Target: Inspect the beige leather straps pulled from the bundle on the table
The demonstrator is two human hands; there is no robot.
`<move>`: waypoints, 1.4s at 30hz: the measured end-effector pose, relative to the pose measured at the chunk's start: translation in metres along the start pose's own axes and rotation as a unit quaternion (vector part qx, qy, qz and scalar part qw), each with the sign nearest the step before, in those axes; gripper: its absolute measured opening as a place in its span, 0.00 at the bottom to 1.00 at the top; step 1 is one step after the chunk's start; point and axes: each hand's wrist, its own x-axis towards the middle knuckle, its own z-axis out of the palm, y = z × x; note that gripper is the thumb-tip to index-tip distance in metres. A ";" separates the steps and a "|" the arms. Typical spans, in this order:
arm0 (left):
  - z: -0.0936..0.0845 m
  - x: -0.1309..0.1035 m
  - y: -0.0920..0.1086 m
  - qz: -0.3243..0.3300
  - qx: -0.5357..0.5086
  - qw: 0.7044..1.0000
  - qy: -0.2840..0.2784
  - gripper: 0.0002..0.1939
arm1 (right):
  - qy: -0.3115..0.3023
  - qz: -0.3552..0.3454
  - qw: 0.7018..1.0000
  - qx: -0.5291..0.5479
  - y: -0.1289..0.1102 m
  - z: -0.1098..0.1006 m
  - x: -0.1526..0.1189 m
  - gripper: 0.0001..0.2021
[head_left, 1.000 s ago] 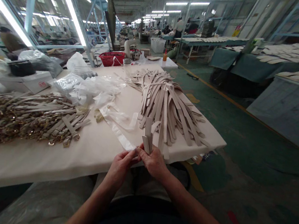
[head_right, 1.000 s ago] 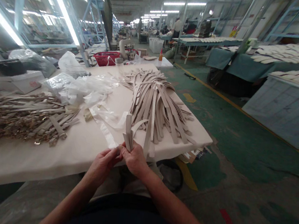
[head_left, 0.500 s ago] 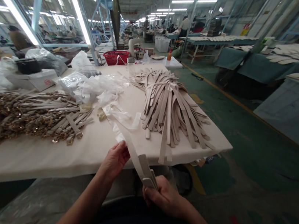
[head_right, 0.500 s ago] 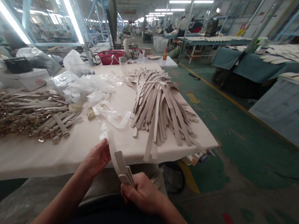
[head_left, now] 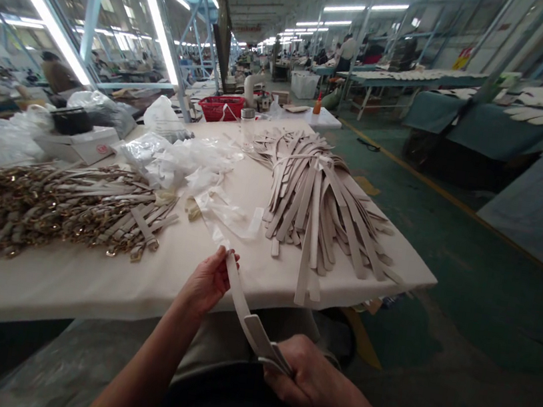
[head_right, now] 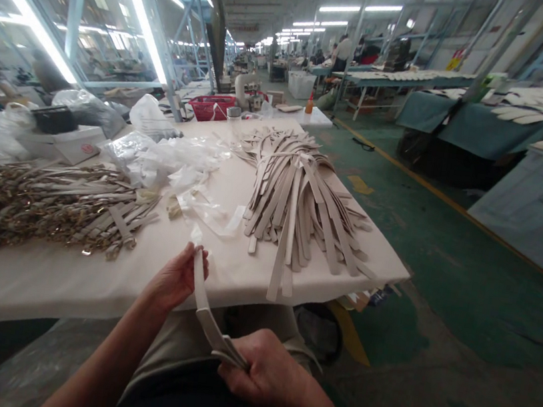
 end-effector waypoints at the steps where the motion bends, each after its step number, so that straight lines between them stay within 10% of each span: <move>1: 0.000 -0.001 0.001 -0.004 0.000 1.000 -0.002 0.10 | 0.001 0.000 1.000 0.001 0.001 0.000 0.000 0.13; 25: -0.009 -0.007 -0.019 0.012 0.061 0.998 0.010 0.07 | 0.261 0.162 0.936 0.170 0.026 0.018 -0.029 0.23; 42: -0.007 0.002 -0.008 0.014 0.017 1.000 -0.002 0.03 | 0.113 -0.018 0.987 -0.112 0.031 0.014 -0.024 0.22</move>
